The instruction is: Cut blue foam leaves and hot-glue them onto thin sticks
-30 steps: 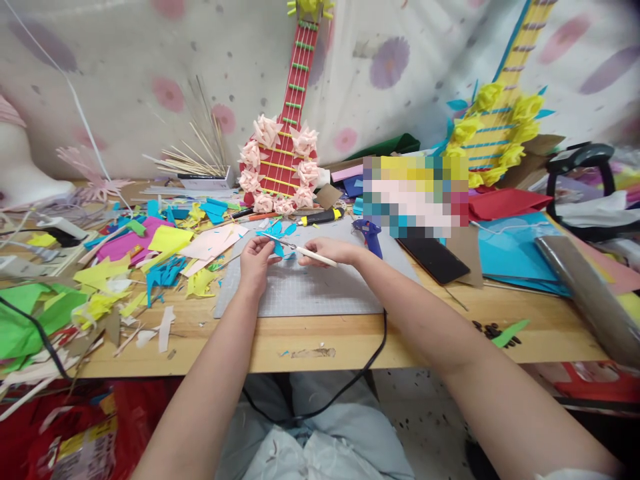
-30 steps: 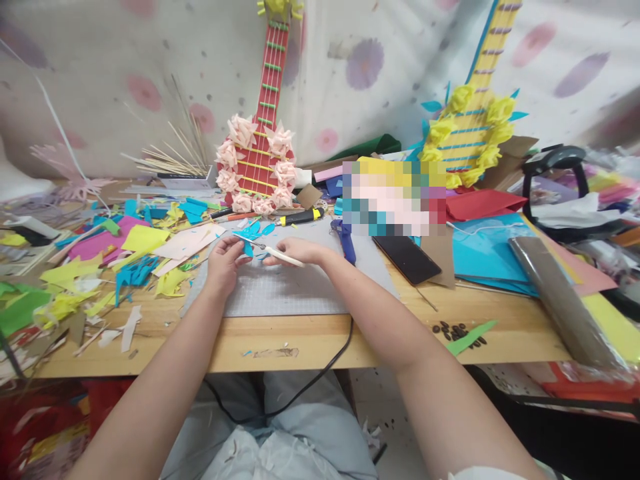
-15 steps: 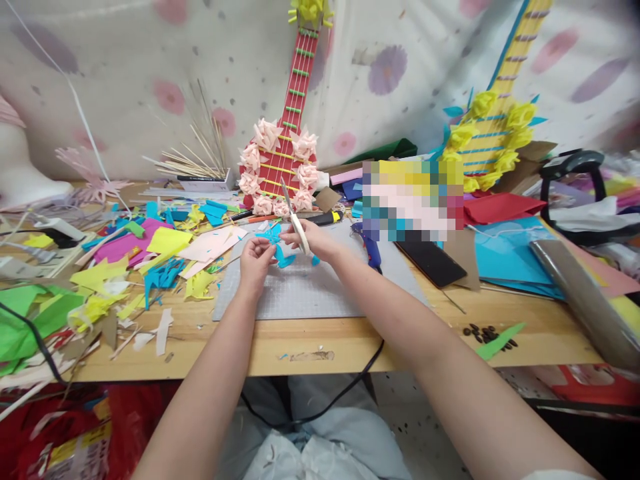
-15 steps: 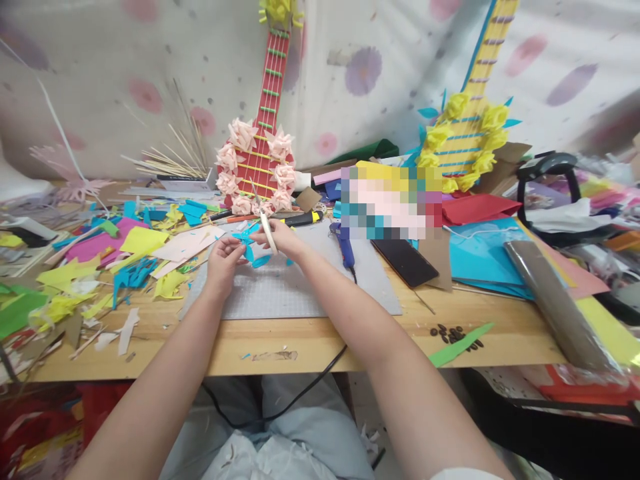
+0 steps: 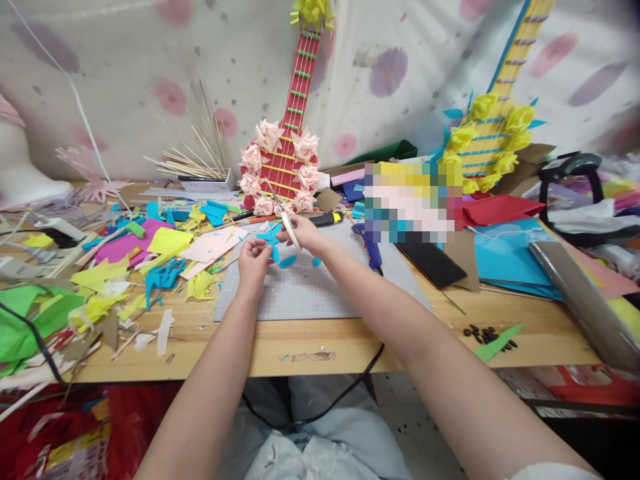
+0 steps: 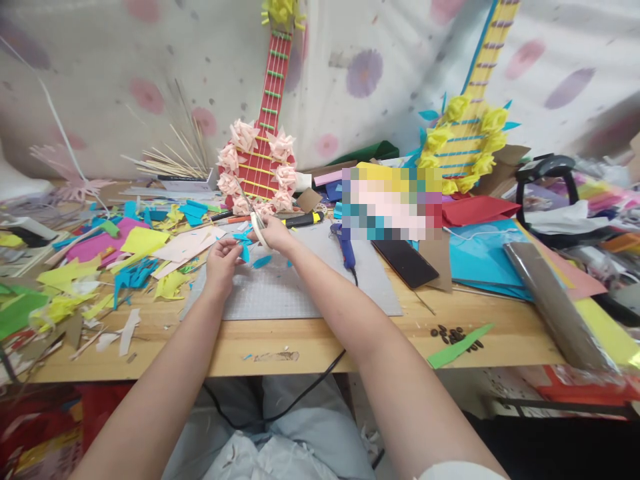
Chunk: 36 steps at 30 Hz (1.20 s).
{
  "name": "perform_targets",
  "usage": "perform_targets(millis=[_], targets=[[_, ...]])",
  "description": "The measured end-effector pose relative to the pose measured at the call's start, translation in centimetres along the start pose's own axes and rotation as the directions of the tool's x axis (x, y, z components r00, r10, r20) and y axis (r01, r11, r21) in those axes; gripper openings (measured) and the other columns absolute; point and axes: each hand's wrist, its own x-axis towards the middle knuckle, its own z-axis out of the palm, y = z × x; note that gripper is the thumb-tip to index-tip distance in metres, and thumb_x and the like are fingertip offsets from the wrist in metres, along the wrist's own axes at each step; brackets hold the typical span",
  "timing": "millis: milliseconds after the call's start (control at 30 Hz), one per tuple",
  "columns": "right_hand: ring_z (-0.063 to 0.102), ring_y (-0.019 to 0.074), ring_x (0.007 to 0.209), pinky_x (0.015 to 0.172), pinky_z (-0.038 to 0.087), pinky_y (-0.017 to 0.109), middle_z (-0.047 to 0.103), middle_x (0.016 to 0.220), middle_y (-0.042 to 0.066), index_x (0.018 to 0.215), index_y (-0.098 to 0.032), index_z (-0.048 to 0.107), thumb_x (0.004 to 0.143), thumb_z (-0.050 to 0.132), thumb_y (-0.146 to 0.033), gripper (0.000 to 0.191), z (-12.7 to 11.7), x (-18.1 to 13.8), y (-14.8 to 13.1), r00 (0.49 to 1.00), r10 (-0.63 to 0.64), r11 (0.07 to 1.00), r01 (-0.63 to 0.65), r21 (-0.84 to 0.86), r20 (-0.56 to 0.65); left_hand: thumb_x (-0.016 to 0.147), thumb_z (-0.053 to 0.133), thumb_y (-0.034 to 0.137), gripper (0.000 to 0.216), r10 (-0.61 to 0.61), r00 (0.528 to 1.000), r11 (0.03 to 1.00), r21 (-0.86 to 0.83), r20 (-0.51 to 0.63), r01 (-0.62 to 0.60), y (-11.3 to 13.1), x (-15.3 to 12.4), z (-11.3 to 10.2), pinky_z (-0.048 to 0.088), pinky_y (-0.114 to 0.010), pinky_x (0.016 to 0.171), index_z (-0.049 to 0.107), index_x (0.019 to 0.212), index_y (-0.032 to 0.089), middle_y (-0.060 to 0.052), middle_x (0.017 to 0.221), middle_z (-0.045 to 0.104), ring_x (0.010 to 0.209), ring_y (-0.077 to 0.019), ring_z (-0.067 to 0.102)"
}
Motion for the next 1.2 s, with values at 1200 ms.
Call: perform_targets(millis=[1200], targets=[[0.052,0.0084,0.049,0.044,0.042,0.020,0.054,0.056,-0.003,0.068,-0.016,0.047,0.053,0.075,-0.020,0.031,-2.8,-1.2,0.4,1.000,0.001,0.997,-0.003,-0.083,-0.016,0.070,0.056,0.030,0.023,0.183,0.898,0.824,0.435,0.400,-0.362,-1.5,-0.9,-0.1,0.042,-0.024,0.057,0.055,0.091,0.020,-0.002,0.077,0.062,0.069,-0.0130,0.056]])
